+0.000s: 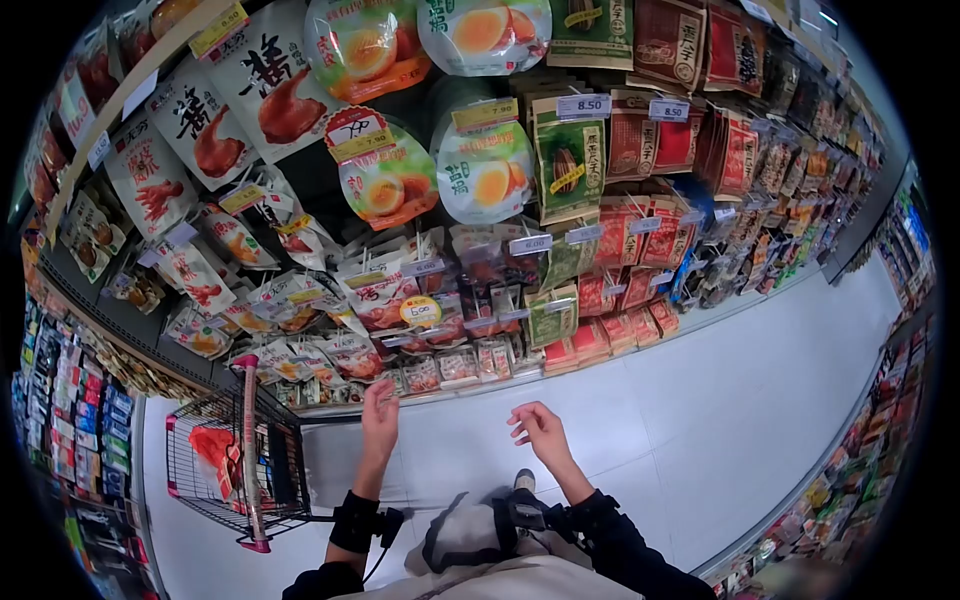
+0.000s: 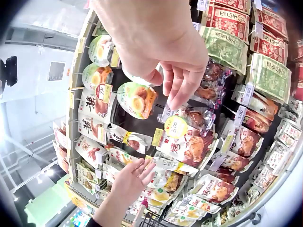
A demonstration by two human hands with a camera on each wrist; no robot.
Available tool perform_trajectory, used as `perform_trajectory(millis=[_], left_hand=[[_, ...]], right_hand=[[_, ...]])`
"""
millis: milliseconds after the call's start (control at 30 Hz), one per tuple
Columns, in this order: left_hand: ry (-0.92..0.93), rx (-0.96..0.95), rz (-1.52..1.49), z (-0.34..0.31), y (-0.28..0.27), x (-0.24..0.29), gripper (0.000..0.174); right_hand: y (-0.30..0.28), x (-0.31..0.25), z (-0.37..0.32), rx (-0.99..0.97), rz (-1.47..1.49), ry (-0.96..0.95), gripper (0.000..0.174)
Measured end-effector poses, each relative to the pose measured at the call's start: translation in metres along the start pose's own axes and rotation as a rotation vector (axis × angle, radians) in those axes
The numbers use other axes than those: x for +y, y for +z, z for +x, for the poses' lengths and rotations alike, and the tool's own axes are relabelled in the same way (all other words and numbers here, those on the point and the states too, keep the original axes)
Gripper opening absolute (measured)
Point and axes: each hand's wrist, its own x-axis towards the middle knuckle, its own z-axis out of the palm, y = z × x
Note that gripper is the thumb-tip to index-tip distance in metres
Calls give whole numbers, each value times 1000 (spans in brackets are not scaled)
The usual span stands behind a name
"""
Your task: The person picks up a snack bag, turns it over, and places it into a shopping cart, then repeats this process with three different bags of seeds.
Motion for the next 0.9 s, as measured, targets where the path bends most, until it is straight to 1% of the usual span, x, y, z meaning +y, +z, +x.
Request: perform_trajectory(millis=[67, 167, 333, 567, 667, 767, 867, 900], left_hand=[[-18, 15, 29, -3, 19, -6, 31], [-65, 20, 24, -12, 33, -20, 30], [-169, 65, -26, -24, 28, -31, 30], [-228, 66, -48, -10, 8, -50, 27], [-244, 58, -40, -1, 3, -62, 25], [-247, 38, -26, 4, 0, -68, 24], [-319, 17, 2, 6, 0, -65, 24], [-308, 0, -11, 6, 1, -65, 23]], right_hand=[[-13, 8, 7, -9, -1, 46, 16], [-21, 17, 19, -40, -8, 125, 15], [-15, 34, 44, -113, -42, 233, 14], [21, 38, 71, -145, -61, 254, 14], [32, 34, 76, -147, -85, 314, 14], [35, 52, 82, -172, -119, 309, 17], [33, 58, 94, -183, -130, 269, 16], [32, 61, 102, -186, -133, 256, 16]])
